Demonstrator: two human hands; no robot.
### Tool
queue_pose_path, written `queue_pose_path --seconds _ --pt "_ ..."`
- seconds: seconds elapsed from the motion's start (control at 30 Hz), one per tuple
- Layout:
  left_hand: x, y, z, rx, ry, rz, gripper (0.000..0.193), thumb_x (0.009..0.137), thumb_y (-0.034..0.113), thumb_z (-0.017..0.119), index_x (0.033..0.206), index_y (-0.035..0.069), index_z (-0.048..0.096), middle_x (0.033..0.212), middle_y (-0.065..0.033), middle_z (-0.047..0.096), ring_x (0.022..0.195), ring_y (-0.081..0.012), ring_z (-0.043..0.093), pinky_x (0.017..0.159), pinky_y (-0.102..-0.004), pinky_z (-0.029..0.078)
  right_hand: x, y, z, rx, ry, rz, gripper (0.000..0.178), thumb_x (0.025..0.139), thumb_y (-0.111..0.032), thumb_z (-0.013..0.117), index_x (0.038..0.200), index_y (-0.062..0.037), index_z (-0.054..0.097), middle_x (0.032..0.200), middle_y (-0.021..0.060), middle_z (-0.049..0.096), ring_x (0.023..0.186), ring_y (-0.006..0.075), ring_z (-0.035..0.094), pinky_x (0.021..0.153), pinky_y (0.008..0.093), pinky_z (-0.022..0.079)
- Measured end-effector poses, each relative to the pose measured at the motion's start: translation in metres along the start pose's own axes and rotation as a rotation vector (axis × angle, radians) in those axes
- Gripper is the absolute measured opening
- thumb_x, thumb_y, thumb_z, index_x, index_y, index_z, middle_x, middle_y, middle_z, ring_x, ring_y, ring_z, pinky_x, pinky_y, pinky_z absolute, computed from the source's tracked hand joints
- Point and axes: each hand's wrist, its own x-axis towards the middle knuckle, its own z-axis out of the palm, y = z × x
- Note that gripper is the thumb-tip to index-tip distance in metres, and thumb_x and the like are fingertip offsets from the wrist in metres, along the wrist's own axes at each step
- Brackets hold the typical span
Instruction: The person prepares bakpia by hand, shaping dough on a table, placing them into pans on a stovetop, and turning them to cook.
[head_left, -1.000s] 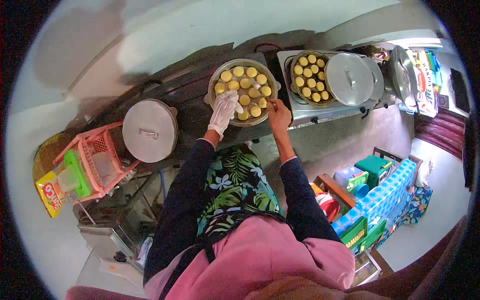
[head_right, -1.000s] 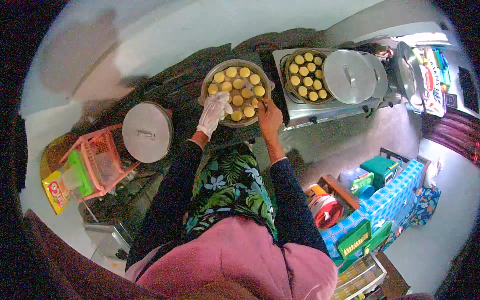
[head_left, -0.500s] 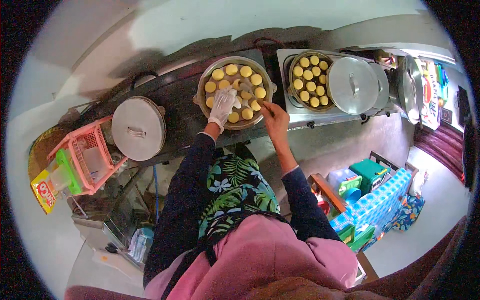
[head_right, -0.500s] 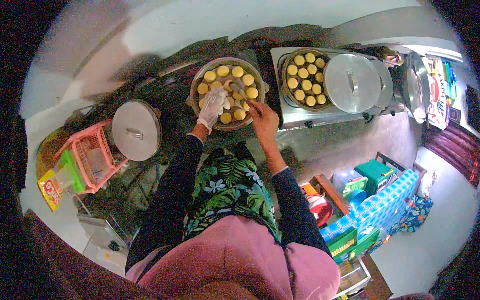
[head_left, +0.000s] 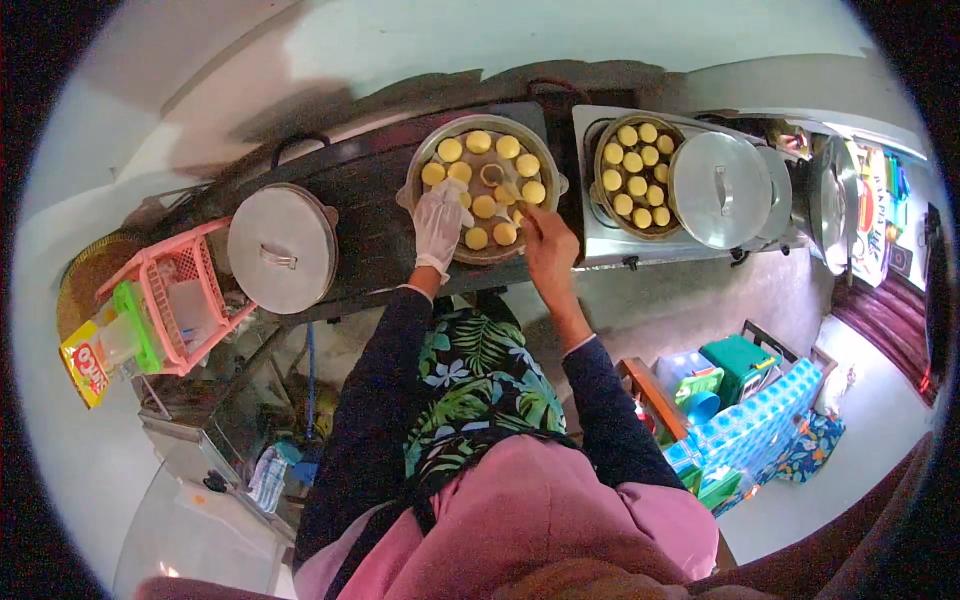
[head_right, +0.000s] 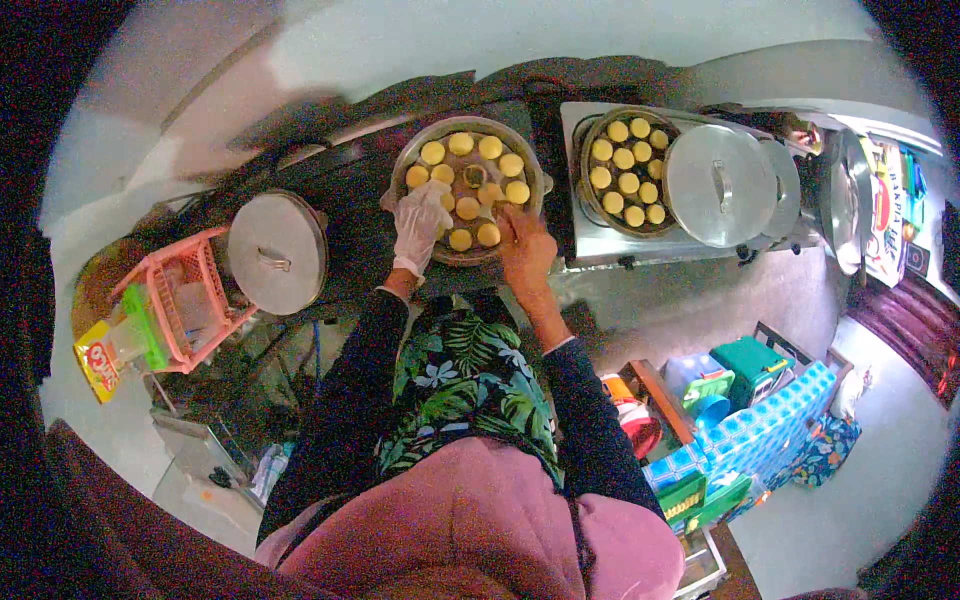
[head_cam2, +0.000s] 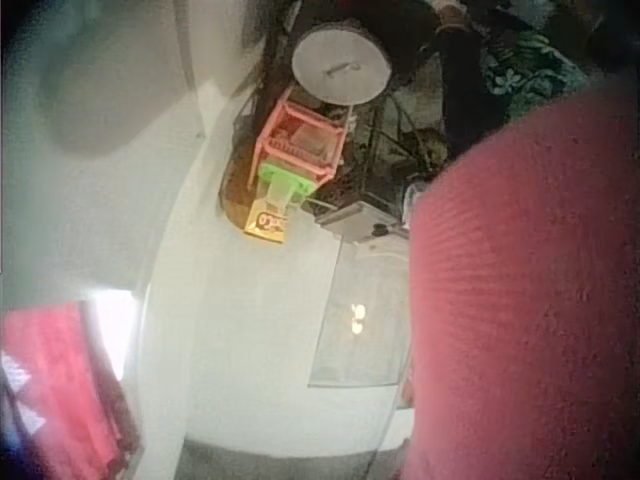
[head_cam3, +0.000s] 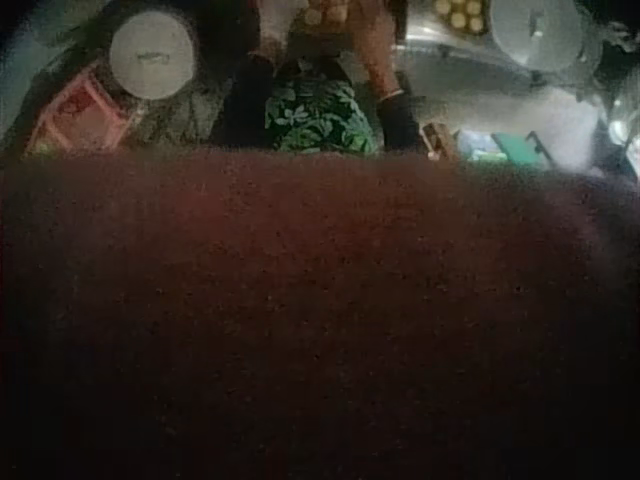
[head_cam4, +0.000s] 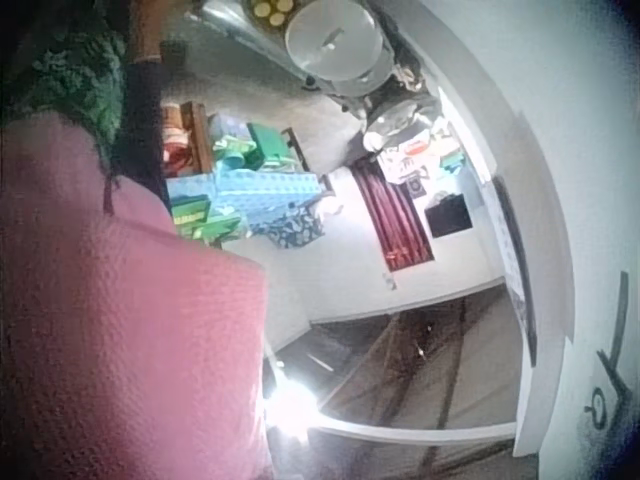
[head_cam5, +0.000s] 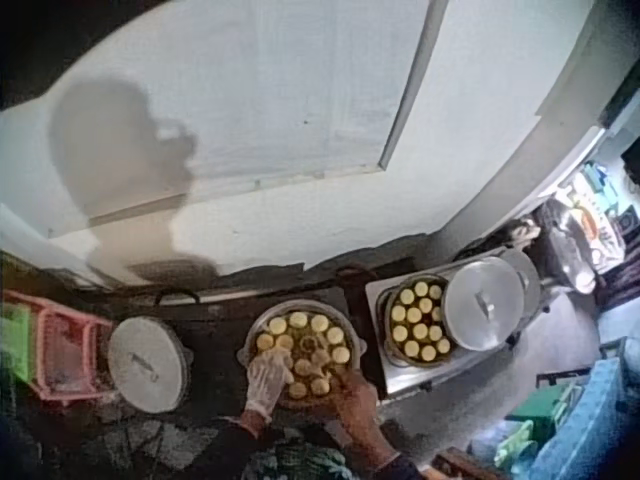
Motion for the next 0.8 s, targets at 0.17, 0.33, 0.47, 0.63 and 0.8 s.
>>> queue_pose_path --seconds 0.17,0.33,0.47,0.63,0.8 --pt "0.012 0.002 0.018 -0.079 0.135 0.091 0.031 0.095 0.022 0.047 0.114 0.005 0.065 0.081 -0.0101 0.069 0.071 -0.0263 0.067 0.07 -0.0387 0.051 0.006 -0.002 0.017 -0.093 -0.046 -0.018 0.02 0.083 -0.009 0.072 0.102 -0.0024 0.071 0.09 0.0166 0.07 0.08 0.0323 0.069 0.07 0.0386 0.054" --pt "-0.013 -0.035 0.008 0.586 0.346 0.441 0.039 0.092 0.017 0.051 0.128 0.002 0.057 0.092 -0.0113 0.066 0.081 -0.0278 0.064 0.069 -0.0402 0.051 -0.013 -0.018 0.004 0.118 -0.093 -0.036 0.019 0.084 -0.014 0.069 0.102 -0.0105 0.072 0.088 0.0137 0.068 0.076 0.0356 0.067 0.066 0.0443 0.053" --pt "-0.025 0.024 -0.009 0.508 0.171 0.257 0.043 0.091 0.013 0.053 0.132 0.001 0.054 0.096 -0.0129 0.065 0.085 -0.0303 0.063 0.072 -0.0424 0.051 -0.018 0.007 0.001 0.083 -0.04 0.006 0.02 0.084 -0.015 0.069 0.102 -0.0106 0.072 0.086 0.0138 0.068 0.075 0.036 0.067 0.066 0.0445 0.053" --pt "-0.038 0.02 0.004 0.454 0.163 0.184 0.036 0.087 0.017 0.054 0.119 0.002 0.06 0.115 -0.0133 0.064 0.099 -0.0284 0.061 0.084 -0.0393 0.05 -0.015 -0.008 0.014 -0.036 -0.134 0.009 0.022 0.082 -0.009 0.072 0.103 -0.0034 0.072 0.093 0.0167 0.071 0.08 0.0306 0.07 0.069 0.0374 0.054" --pt "-0.041 -0.012 0.028 0.193 0.085 0.001 0.037 0.085 0.017 0.055 0.118 0.001 0.06 0.114 -0.0135 0.064 0.1 -0.028 0.06 0.084 -0.0394 0.049 -0.028 -0.032 -0.006 0.14 -0.151 0.043 0.022 0.082 -0.009 0.072 0.104 -0.0048 0.072 0.09 0.0158 0.07 0.078 0.0298 0.069 0.069 0.0378 0.054"
